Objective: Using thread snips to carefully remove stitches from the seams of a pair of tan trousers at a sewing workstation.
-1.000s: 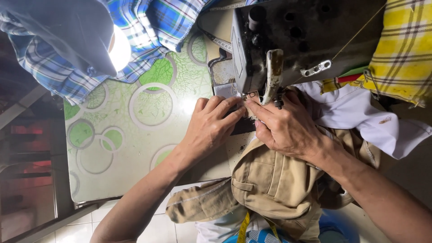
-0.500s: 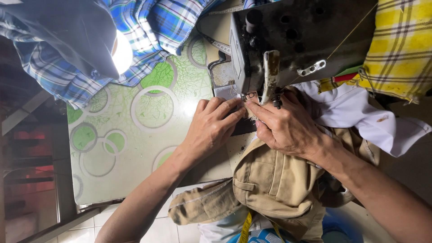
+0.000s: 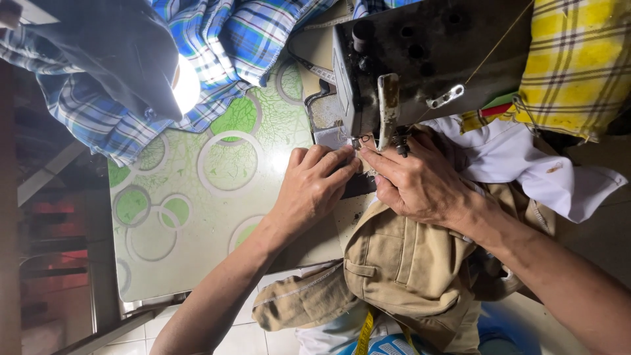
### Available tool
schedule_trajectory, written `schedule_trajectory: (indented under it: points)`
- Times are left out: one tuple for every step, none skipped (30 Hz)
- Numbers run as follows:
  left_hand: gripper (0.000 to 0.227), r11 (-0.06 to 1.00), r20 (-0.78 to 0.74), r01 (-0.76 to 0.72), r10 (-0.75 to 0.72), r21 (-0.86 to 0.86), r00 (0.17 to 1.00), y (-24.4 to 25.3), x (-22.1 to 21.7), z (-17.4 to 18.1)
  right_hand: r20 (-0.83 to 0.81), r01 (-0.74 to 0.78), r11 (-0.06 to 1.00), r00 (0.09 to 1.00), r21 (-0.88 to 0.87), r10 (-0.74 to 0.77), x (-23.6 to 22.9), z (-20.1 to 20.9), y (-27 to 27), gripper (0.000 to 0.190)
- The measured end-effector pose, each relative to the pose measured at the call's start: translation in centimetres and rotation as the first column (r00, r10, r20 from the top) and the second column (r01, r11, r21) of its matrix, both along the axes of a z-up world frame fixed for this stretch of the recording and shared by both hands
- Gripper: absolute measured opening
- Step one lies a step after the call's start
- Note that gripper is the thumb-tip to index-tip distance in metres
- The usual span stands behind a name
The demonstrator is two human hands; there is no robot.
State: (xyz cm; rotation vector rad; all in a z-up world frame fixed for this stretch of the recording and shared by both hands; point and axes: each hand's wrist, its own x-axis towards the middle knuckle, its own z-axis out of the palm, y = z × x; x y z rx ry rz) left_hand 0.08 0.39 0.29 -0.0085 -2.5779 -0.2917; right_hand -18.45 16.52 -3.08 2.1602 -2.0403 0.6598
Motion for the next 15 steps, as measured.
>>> schedule_trajectory:
  points:
    - [0.029,1.000,-0.001,-0.006,0.006,-0.007,1.000,0.0,0.0,-0.1,0.007,-0.007,1.000,1.000,0.000,0.007,0.0,-0.1,-0.1,0.048]
    - [0.029,1.000,-0.005,-0.009,0.009,-0.006,1.000,0.0,0.1,-0.1,0.003,-0.010,1.000,1.000,0.000,0.010,0.0,0.5,-0.1,0.048]
    - [0.032,1.000,-0.005,-0.005,0.005,-0.006,1.000,0.0,0.2,-0.2,0.002,-0.016,1.000,1.000,0.000,0.016,0.2,1.0,-0.2,0.048]
    - [0.035,1.000,-0.006,-0.001,0.001,-0.005,1.000,0.1,0.3,-0.2,0.001,-0.022,1.000,1.000,0.000,0.022,0.3,1.5,-0.3,0.048]
    - [0.035,1.000,-0.006,-0.002,0.002,-0.006,1.000,0.1,0.4,-0.3,0.001,-0.023,1.000,1.000,-0.001,0.023,0.2,1.0,-0.3,0.048]
    - [0.035,1.000,-0.008,-0.006,0.006,-0.014,1.000,0.2,0.4,-0.4,0.016,-0.033,0.999,0.999,0.008,0.032,0.1,0.5,-0.2,0.048]
    - [0.035,1.000,-0.010,-0.005,0.005,-0.026,1.000,0.2,0.3,-0.3,0.031,-0.038,0.999,0.999,0.013,0.038,-0.1,0.1,-0.2,0.048]
    - [0.035,1.000,-0.011,-0.002,0.002,-0.031,1.000,0.2,0.3,-0.1,0.030,-0.035,0.999,0.999,0.008,0.035,-0.4,0.0,-0.3,0.048]
    - [0.036,1.000,-0.003,-0.004,0.004,-0.031,1.000,0.3,0.4,0.0,0.037,-0.048,0.999,0.998,0.011,0.047,-0.5,-0.1,-0.2,0.048]
    - [0.037,1.000,0.005,-0.006,0.006,-0.030,1.000,0.4,0.5,0.1,0.043,-0.061,0.998,0.997,0.014,0.060,-0.7,-0.3,-0.2,0.048]
    - [0.037,1.000,0.011,0.001,0.000,-0.032,1.000,0.5,0.5,0.0,0.049,-0.055,0.998,0.997,0.012,0.054,-0.8,-0.9,-0.3,0.048]
    - [0.038,0.999,0.012,-0.003,0.003,-0.037,1.000,0.6,0.4,-0.1,0.040,-0.066,0.998,0.997,0.006,0.066,-1.1,-1.5,-0.3,0.047]
    - [0.038,0.999,0.013,-0.001,0.001,-0.044,1.000,0.7,0.3,-0.2,0.032,-0.073,0.997,0.997,-0.002,0.073,-1.4,-2.2,-0.3,0.047]
    - [0.038,0.999,0.019,0.011,-0.010,-0.048,1.000,0.8,0.2,-0.2,0.038,-0.062,0.998,0.997,-0.006,0.062,-1.0,-1.0,-0.2,0.047]
    - [0.039,0.999,0.019,0.000,0.001,-0.054,1.000,0.9,0.2,-0.2,0.039,-0.059,0.998,0.997,-0.013,0.060,-0.7,0.2,-0.2,0.044]
